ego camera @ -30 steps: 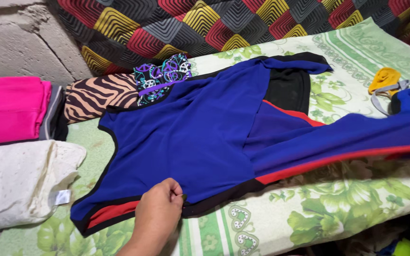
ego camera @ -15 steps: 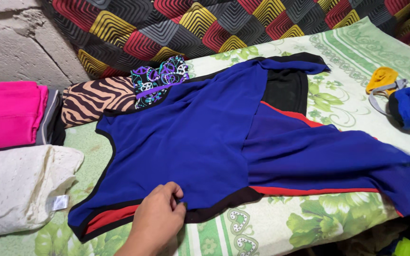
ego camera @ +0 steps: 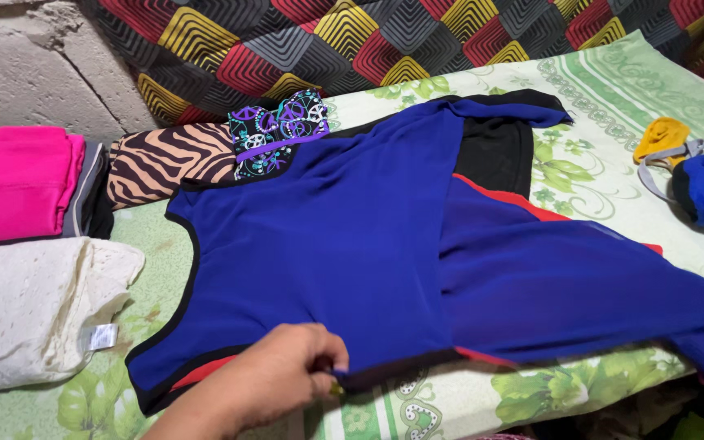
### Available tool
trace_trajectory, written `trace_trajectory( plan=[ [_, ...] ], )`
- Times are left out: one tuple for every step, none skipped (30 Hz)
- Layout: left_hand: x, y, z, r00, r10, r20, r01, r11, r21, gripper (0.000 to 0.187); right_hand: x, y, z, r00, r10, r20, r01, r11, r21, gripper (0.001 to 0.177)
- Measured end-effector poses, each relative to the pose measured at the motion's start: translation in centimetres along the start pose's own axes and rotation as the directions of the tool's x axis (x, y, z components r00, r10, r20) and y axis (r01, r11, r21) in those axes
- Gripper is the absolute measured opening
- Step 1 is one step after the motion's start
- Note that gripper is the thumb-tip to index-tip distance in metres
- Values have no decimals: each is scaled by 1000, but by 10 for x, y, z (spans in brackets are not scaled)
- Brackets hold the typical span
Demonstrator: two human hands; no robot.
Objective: The person folds several garments on a table, including gray sweatpants, a pink jacket, and a multicolored long-sleeve top. Each item is smoothed, folded into a compact rectangle, and placed in a growing stack.
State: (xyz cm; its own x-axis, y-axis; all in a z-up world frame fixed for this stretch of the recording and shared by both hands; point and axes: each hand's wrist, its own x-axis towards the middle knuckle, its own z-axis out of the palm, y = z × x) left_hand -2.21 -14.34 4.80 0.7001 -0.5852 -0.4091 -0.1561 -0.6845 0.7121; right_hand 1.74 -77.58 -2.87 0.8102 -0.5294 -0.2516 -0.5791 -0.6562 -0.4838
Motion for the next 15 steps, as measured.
trace_trajectory(
  plan=[
    [1,0,1,997,-20,78,18,1000,23,12,4,-2,-7,1000,-15,-24,13,998,-69,40],
    [2,-3,1,987,-44,153,37,998,48,12,9,-8,-9,999,-33,-39,28,991,-130,40],
    [3,-8,-4,997,-48,55,47,999,16,12,14,-14,-14,997,-53,-54,42,979,-198,40],
    [7,-15,-12,998,-52,-41,51,999,-17,13,18,-21,-18,994,-80,-69,59,960,-273,41],
    [11,-25,-21,989,-58,-137,51,997,-50,14,22,-30,-23,991,-107,-80,74,938,-339,41],
    [14,-38,-36,928,-25,-372,41,998,36,17,20,-38,-19,985,-149,-86,103,911,-400,41],
    [18,-54,-53,813,29,-582,53,991,124,19,19,-49,-14,980,-193,-50,155,894,-421,42],
    [19,-72,-71,694,22,-719,121,982,146,23,17,-63,-3,970,-243,-20,208,867,-453,42],
    [20,-91,-86,553,26,-833,191,969,157,26,13,-79,11,958,-283,48,279,877,-392,42],
    [19,-108,-96,560,-39,-827,310,936,166,38,9,-93,25,944,-309,118,330,896,-298,45],
    [17,-124,-104,558,-107,-823,425,888,173,52,3,-103,38,922,-340,184,373,906,-199,49],
    [17,-136,-104,551,-175,-816,530,828,180,65,-2,-109,49,919,-357,170,389,893,-227,45],
    [18,-146,-99,580,-207,-788,500,854,144,59,-4,-113,57,914,-375,155,403,879,-254,41],
    [19,-154,-91,609,-235,-758,470,876,105,53,-2,-116,61,908,-394,142,418,864,-281,37],
    [19,-159,-87,637,-260,-726,440,895,66,46,1,-117,62,904,-385,186,424,861,-280,30]
  ],
)
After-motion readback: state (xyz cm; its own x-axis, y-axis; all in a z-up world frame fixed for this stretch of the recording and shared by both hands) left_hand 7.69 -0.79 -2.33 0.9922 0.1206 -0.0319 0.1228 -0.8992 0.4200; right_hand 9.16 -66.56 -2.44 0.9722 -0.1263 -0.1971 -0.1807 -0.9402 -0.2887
